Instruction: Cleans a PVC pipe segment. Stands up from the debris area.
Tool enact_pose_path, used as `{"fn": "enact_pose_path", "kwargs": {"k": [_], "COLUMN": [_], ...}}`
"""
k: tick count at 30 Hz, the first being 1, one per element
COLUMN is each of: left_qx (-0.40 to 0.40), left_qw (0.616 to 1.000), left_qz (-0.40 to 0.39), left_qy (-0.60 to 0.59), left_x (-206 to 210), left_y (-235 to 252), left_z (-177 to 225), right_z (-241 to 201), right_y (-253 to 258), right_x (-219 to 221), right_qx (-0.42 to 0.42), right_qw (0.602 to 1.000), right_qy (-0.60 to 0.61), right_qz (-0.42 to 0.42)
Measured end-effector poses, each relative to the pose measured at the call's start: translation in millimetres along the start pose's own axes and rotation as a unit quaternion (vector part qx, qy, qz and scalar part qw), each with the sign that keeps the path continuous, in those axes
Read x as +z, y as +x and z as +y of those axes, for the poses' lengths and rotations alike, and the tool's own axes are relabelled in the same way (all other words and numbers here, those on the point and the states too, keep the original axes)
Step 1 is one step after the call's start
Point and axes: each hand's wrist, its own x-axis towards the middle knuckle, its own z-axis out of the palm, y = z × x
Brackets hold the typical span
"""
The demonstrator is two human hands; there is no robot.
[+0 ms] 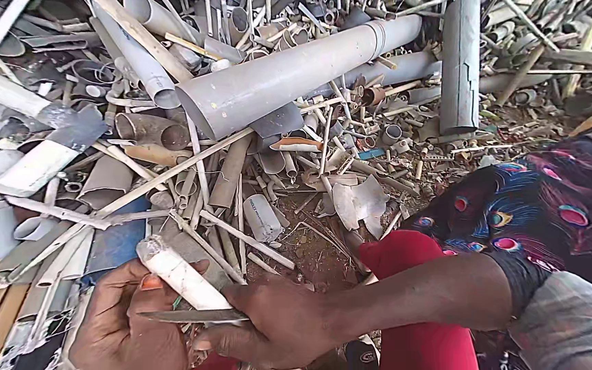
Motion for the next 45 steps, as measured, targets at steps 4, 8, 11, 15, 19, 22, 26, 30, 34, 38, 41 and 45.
{"fn": "enact_pose_path", "kwargs": {"k": [4,8,11,15,19,22,26,30,34,38,41,45], "left_qx": [-0.178,-0.302,-0.346,-0.372,-0.142,-0.038,-0.1,-0.163,-0.158,-0.135,-0.088,-0.074], "left_qw": [0.977,0.933,0.856,0.886,0.978,0.988,0.953,0.927,0.934,0.957,0.979,0.974], "left_qz": [0.026,0.064,0.011,0.067,-0.031,0.002,0.046,0.06,-0.006,-0.039,-0.039,-0.029], "left_qy": [-0.111,-0.187,-0.384,-0.269,-0.15,-0.151,-0.283,-0.332,-0.319,-0.255,-0.181,-0.213], "left_x": [11.8,16.1,0.2,1.0,-9.6,-12.2,-12.8,-19.7,-22.9,-18.4,-16.0,-19.6], "left_y": [-5.3,-3.5,-4.7,3.9,-3.0,-7.1,-5.7,-6.7,-10.8,-12.3,-12.0,-10.6], "left_z": [18.4,29.6,13.2,27.2,17.9,6.8,6.4,13.5,13.7,19.8,22.2,22.2], "right_z": [-4.6,-6.9,-4.3,-5.2,-2.6,4.3,6.0,5.5,3.7,1.5,0.8,-5.1], "right_y": [1.4,2.8,-1.3,-6.1,-2.8,-4.4,-4.2,0.4,0.0,-2.2,-2.7,-7.3], "right_x": [0.5,-6.9,-3.1,-1.0,-11.0,-11.1,-9.8,-8.3,-5.8,-3.0,-4.3,-9.6], "right_qx": [0.022,0.062,-0.05,0.074,0.113,0.099,0.089,0.107,0.099,0.103,0.101,0.109], "right_qw": [0.998,0.99,0.987,0.94,0.907,0.897,0.89,0.87,0.852,0.836,0.838,0.863], "right_qy": [0.055,0.113,0.109,0.319,0.398,0.419,0.435,0.464,0.495,0.522,0.516,0.474], "right_qz": [-0.009,-0.06,-0.104,-0.092,-0.078,-0.096,-0.109,-0.128,-0.136,-0.135,-0.145,-0.134]}}
